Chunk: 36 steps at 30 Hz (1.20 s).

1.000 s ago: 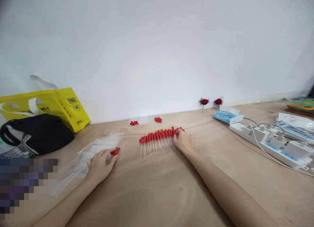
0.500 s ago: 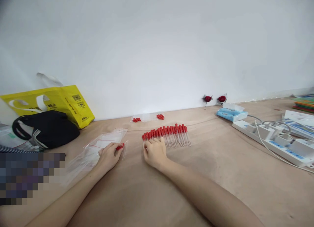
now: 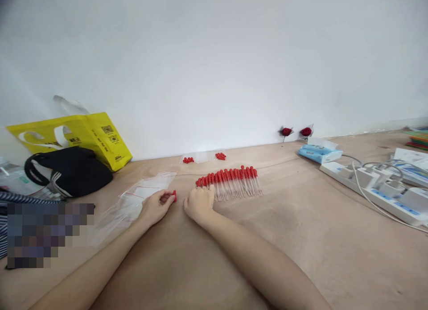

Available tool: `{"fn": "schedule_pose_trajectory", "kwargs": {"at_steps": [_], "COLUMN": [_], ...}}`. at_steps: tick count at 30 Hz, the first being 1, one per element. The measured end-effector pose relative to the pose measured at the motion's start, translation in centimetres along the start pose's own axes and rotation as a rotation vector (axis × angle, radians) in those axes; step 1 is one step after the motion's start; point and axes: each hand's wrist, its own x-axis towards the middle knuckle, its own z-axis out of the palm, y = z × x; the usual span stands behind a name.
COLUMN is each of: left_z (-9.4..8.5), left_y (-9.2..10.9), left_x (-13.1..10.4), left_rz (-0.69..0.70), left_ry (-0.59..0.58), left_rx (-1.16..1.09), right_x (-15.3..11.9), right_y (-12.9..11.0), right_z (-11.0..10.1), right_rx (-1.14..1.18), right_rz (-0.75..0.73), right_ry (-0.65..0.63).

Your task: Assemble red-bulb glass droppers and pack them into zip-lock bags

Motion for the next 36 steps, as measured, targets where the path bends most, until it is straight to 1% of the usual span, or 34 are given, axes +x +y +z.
{"fn": "schedule_pose_trajectory", "kwargs": {"at_steps": [4,8,13,16,18,19,21,22,23,25,26,28,29,30,32,36], "left_z": [0.6,0.9,1.6,1.8,1.6,1.4,1.0,0.8,0.6,0.6,0.6,0.8,0.9,1.0,0.9,0.6], "left_y": [1.2,2.1,1.9,1.5,1.4,1.4,1.6,1.8,2.1,2.6,2.8,3.3,3.5,3.6,3.9,4.2], "left_x": [-0.1,0.1,0.4,0.5,0.4,0.3,-0.3,-0.7,-1.3,-2.8,-3.6,-5.1,-5.7,-6.2,-6.7,-6.6], "left_rz": [0.007,-0.001,-0.034,-0.041,-0.023,-0.006,0.047,0.079,0.127,0.258,0.368,0.529,0.573,0.594,0.593,0.541], "left_ry": [-0.009,0.003,0.026,0.077,0.141,0.179,0.243,0.258,0.256,0.194,0.129,0.007,-0.033,-0.062,-0.087,-0.114], "left_rx": [-0.028,-0.047,-0.088,-0.115,-0.134,-0.144,-0.165,-0.176,-0.19,-0.219,-0.232,-0.233,-0.215,-0.199,-0.176,-0.214], "right_x": [0.6,0.5,0.8,1.0,0.7,0.4,-0.4,-0.9,-1.4,-2.4,-2.9,-4.0,-4.4,-4.9,-5.7,-6.5], "right_y": [-0.2,0.0,-1.0,-1.7,-1.4,-1.0,0.8,2.0,3.4,6.3,7.6,9.6,10.3,10.6,10.7,9.6], "right_z": [-0.1,-0.2,0.1,0.2,-0.1,-0.3,-0.8,-1.1,-1.3,-1.7,-1.8,-1.8,-1.7,-1.6,-1.6,-1.9], "right_rx": [-0.039,-0.059,-0.121,-0.133,-0.129,-0.119,-0.075,-0.041,0.012,0.162,0.226,0.325,0.353,0.363,0.343,0.319], "right_rz": [0.057,0.02,0.013,0.025,0.014,0.004,-0.036,-0.062,-0.105,-0.219,-0.262,-0.335,-0.36,-0.383,-0.421,-0.444], "right_ry": [-0.048,-0.064,-0.143,-0.155,-0.118,-0.077,0.031,0.085,0.109,0.126,0.132,0.127,0.137,0.144,0.155,0.13]}}
